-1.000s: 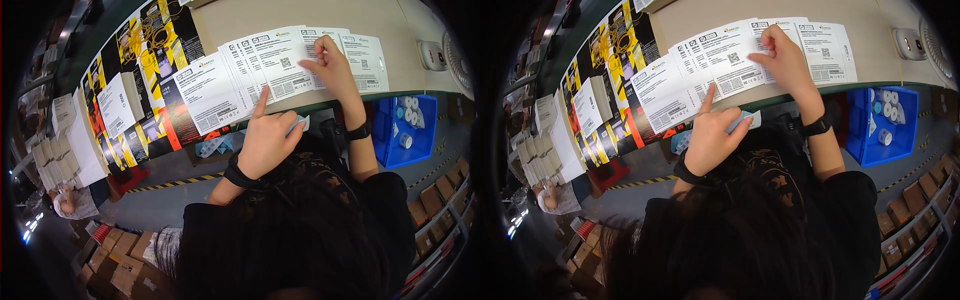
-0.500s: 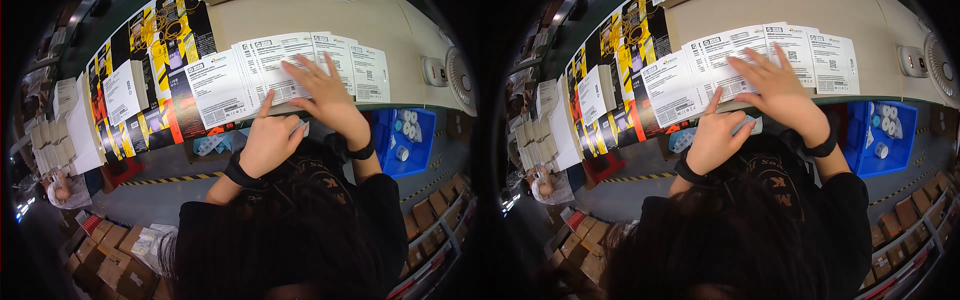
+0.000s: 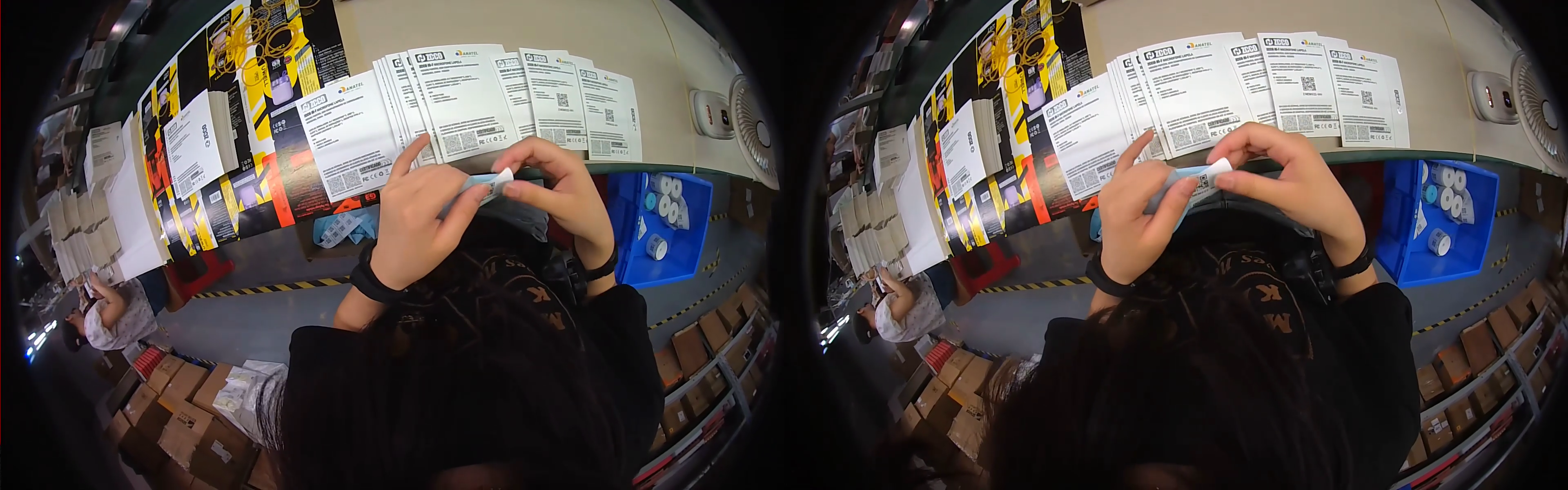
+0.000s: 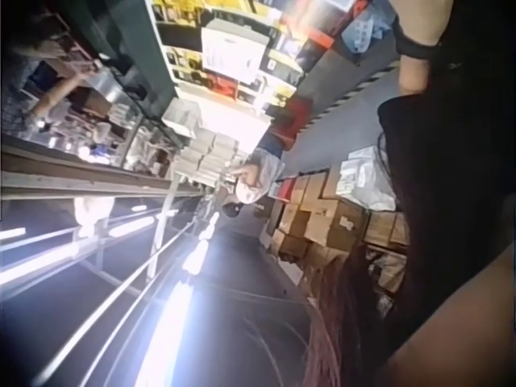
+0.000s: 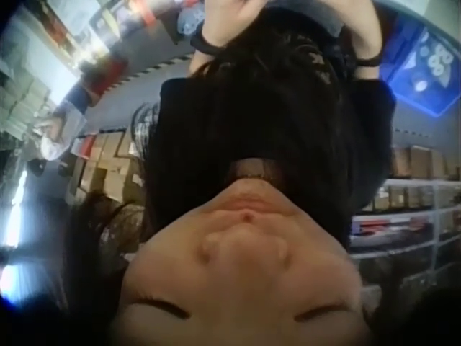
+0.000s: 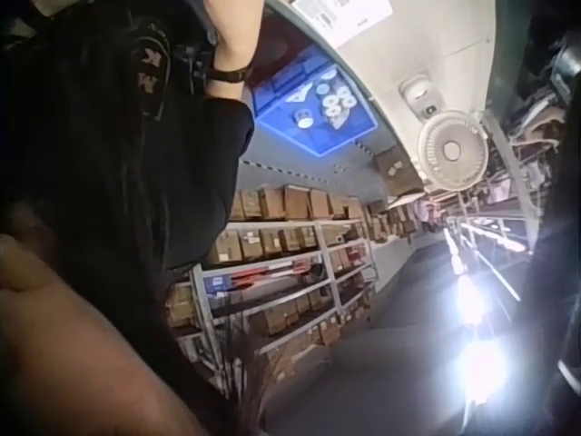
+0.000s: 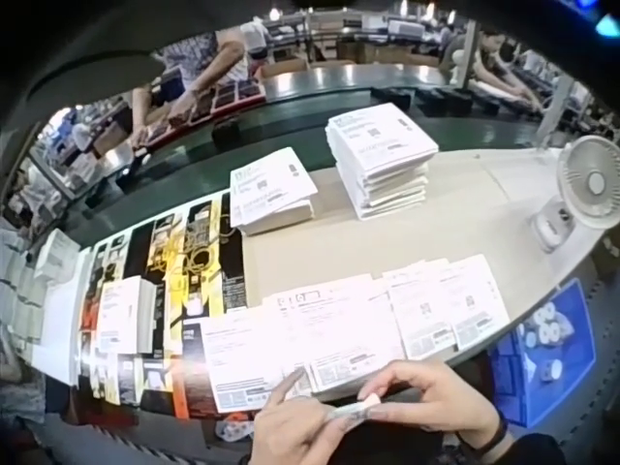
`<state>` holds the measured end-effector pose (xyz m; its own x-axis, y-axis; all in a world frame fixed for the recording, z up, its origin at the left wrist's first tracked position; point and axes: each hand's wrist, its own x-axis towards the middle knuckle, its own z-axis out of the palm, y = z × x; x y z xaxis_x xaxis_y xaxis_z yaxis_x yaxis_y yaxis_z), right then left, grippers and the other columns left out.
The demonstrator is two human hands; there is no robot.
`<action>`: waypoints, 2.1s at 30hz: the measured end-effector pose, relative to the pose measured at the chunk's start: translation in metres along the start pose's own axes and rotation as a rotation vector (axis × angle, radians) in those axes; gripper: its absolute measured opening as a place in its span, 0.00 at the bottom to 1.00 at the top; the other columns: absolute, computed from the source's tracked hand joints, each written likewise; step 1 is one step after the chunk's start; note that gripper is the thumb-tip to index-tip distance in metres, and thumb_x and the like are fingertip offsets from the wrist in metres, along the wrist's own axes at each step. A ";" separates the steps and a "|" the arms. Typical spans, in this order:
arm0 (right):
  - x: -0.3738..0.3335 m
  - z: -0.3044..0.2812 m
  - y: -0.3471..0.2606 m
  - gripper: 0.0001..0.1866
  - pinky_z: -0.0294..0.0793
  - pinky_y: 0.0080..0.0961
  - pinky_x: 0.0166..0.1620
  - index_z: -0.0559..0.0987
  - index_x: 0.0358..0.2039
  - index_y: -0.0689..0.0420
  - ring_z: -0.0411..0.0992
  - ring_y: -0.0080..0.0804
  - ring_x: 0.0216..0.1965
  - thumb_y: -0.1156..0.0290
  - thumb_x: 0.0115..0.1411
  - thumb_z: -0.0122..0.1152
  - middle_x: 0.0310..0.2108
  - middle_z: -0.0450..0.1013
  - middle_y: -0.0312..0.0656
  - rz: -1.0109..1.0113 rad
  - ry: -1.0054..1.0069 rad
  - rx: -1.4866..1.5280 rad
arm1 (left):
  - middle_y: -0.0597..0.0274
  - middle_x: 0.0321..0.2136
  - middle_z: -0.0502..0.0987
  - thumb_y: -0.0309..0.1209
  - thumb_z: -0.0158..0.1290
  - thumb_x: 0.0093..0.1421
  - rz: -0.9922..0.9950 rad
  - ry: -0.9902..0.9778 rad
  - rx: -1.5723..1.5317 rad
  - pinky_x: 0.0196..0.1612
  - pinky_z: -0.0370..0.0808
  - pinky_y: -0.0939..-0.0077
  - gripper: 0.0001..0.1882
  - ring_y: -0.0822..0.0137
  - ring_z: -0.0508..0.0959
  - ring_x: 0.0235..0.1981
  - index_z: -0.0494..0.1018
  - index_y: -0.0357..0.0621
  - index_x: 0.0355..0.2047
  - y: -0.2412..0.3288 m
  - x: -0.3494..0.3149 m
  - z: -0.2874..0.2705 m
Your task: Sorting and stacking printed manufacturing labels at a workbench to prepare for a production run.
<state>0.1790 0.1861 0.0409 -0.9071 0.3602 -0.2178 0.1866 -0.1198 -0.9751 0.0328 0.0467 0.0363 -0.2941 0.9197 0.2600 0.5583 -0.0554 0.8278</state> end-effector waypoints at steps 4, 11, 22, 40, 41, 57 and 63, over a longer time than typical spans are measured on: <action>0.000 0.008 -0.003 0.09 0.67 0.19 0.40 0.74 0.33 0.62 0.68 0.21 0.34 0.79 0.49 0.59 0.31 0.72 0.37 -0.004 0.097 -0.014 | 0.62 0.21 0.72 0.27 0.56 0.48 0.032 0.124 0.132 0.55 0.60 0.56 0.14 0.61 0.74 0.24 0.71 0.43 0.37 0.007 0.009 -0.002; 0.004 0.024 -0.009 0.05 0.67 0.19 0.37 0.74 0.26 0.63 0.69 0.25 0.31 0.80 0.48 0.61 0.26 0.72 0.36 -0.249 0.205 -0.299 | 0.64 0.18 0.72 0.25 0.59 0.45 0.022 0.071 0.149 0.50 0.66 0.65 0.25 0.64 0.74 0.22 0.68 0.42 0.45 0.014 0.011 0.002; 0.018 0.016 -0.003 0.24 0.64 0.28 0.47 0.69 0.47 0.60 0.69 0.33 0.41 0.81 0.46 0.61 0.39 0.69 0.46 -0.494 0.498 0.147 | 0.55 0.18 0.73 0.27 0.58 0.46 -0.240 -0.056 -0.083 0.25 0.69 0.69 0.11 0.57 0.74 0.21 0.73 0.42 0.32 0.009 0.007 -0.004; 0.012 0.026 -0.010 0.31 0.68 0.16 0.39 0.64 0.54 0.62 0.69 0.20 0.29 0.83 0.47 0.61 0.25 0.70 0.35 -0.206 0.221 -0.096 | 0.57 0.29 0.74 0.22 0.59 0.44 -0.288 0.030 -0.168 0.37 0.71 0.69 0.29 0.61 0.74 0.29 0.66 0.43 0.48 0.007 0.006 -0.005; 0.013 0.024 -0.011 0.31 0.68 0.16 0.38 0.65 0.53 0.62 0.69 0.20 0.29 0.84 0.46 0.61 0.25 0.70 0.35 -0.185 0.243 -0.082 | 0.57 0.29 0.74 0.22 0.59 0.44 -0.289 0.029 -0.169 0.37 0.71 0.69 0.29 0.61 0.74 0.29 0.66 0.43 0.48 0.007 0.006 -0.004; 0.047 -0.015 0.003 0.28 0.65 0.10 0.32 0.65 0.53 0.60 0.70 0.16 0.27 0.82 0.49 0.60 0.24 0.71 0.34 -0.154 0.520 -0.088 | 0.53 0.14 0.69 0.29 0.59 0.47 -0.174 -0.216 -0.121 0.51 0.70 0.64 0.13 0.52 0.71 0.19 0.67 0.36 0.18 -0.003 0.016 -0.001; 0.064 -0.015 0.026 0.28 0.65 0.09 0.31 0.67 0.52 0.58 0.70 0.14 0.26 0.81 0.49 0.61 0.24 0.72 0.33 -0.066 0.486 -0.129 | 0.52 0.12 0.67 0.29 0.59 0.48 -0.158 -0.182 -0.110 0.56 0.64 0.60 0.13 0.49 0.70 0.18 0.66 0.36 0.18 -0.012 0.012 0.008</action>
<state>0.1310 0.2196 0.0006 -0.6441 0.7555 -0.1199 0.2081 0.0222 -0.9779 0.0291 0.0620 0.0256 -0.2206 0.9746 0.0378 0.4259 0.0614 0.9027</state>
